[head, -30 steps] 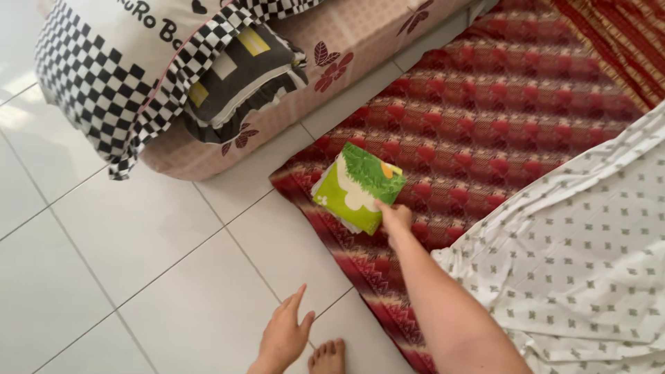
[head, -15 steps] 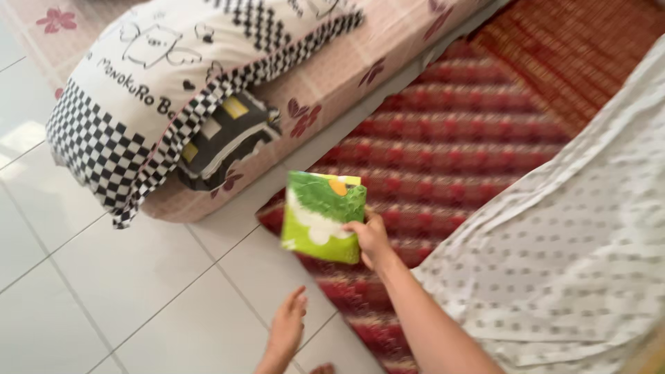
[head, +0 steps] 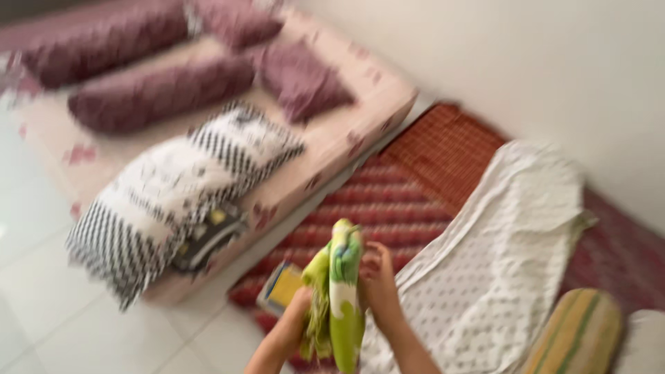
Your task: The person puts a black-and-white checkered pillowcase on a white pillow, adjusting the corners and smoothing the fabric. They then place the finished pillow on a nearby bed. Next, they put a yellow Winnie the Pooh pillowcase on another white pillow, tucking the edges and smoothing the surface.
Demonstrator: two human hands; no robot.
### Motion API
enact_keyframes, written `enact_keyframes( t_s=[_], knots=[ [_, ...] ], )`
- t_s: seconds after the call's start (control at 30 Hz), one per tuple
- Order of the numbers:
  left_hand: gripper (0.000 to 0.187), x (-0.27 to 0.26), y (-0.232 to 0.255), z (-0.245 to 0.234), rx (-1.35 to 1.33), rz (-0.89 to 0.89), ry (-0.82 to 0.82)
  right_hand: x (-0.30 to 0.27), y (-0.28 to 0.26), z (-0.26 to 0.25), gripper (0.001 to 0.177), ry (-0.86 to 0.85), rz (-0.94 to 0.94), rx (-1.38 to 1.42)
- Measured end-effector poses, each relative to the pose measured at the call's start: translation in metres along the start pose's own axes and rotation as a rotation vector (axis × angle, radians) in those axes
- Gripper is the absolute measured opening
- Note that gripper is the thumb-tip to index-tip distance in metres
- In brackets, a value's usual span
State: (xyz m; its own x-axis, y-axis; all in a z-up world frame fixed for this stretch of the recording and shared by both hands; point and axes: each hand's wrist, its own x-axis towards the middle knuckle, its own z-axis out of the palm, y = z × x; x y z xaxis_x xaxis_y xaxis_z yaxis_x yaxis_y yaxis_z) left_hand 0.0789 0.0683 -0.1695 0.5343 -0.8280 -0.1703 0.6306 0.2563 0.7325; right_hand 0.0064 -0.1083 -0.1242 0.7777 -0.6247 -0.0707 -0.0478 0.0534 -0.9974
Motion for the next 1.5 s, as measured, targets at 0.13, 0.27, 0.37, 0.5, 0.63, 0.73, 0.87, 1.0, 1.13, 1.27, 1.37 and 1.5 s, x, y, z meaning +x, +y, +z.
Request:
enact_keyframes(
  t_s=[0.13, 0.27, 0.37, 0.5, 0.63, 0.73, 0.87, 1.0, 1.13, 1.27, 1.37, 1.5],
  knots=[
    [0.047, -0.009, 0.037, 0.081, 0.297, 0.114, -0.015, -0.058, -0.097, -0.012, 0.049, -0.081, -0.125, 0.157],
    [0.033, 0.002, 0.062, 0.139, 0.402, 0.116, 0.036, -0.086, -0.17, -0.03, 0.049, -0.061, -0.188, -0.084],
    [0.04, 0.01, 0.089, 0.168, 0.528, -0.004, 0.072, -0.097, -0.197, -0.058, 0.044, -0.006, -0.045, 0.154],
    [0.045, 0.024, 0.126, 0.197, 0.602, 0.034, 0.107, -0.108, -0.216, -0.117, 0.041, 0.099, 0.061, 0.605],
    [0.039, 0.022, 0.158, 0.239, 0.257, -0.024, 0.067, -0.14, -0.198, -0.172, 0.039, 0.224, 0.089, 0.915],
    [0.029, 0.009, 0.172, 0.27, 0.132, -0.031, -0.043, -0.157, -0.17, -0.21, 0.04, 0.218, 0.043, 0.975],
    [0.018, -0.006, 0.171, 0.32, -0.083, -0.132, -0.1, -0.182, -0.161, -0.232, 0.051, 0.482, 0.25, 0.37],
    [0.025, -0.008, 0.142, 0.366, 0.045, -0.144, -0.301, -0.205, -0.182, -0.234, 0.066, 0.479, 0.238, 0.479],
    [0.036, 0.001, 0.103, 0.394, 0.283, -0.051, -0.423, -0.218, -0.198, -0.245, 0.059, 0.401, -0.208, 0.294],
    [0.046, 0.001, 0.075, 0.421, 0.518, -0.112, -0.436, -0.221, -0.203, -0.252, 0.05, 0.472, -0.35, -0.131],
    [0.047, 0.008, 0.063, 0.438, 0.975, -0.081, -0.395, -0.215, -0.209, -0.279, 0.053, 0.608, -0.297, -0.096],
    [0.043, 0.013, 0.068, 0.43, 1.013, -0.044, -0.538, -0.224, -0.247, -0.322, 0.047, 0.487, -0.401, -0.256]
  ],
)
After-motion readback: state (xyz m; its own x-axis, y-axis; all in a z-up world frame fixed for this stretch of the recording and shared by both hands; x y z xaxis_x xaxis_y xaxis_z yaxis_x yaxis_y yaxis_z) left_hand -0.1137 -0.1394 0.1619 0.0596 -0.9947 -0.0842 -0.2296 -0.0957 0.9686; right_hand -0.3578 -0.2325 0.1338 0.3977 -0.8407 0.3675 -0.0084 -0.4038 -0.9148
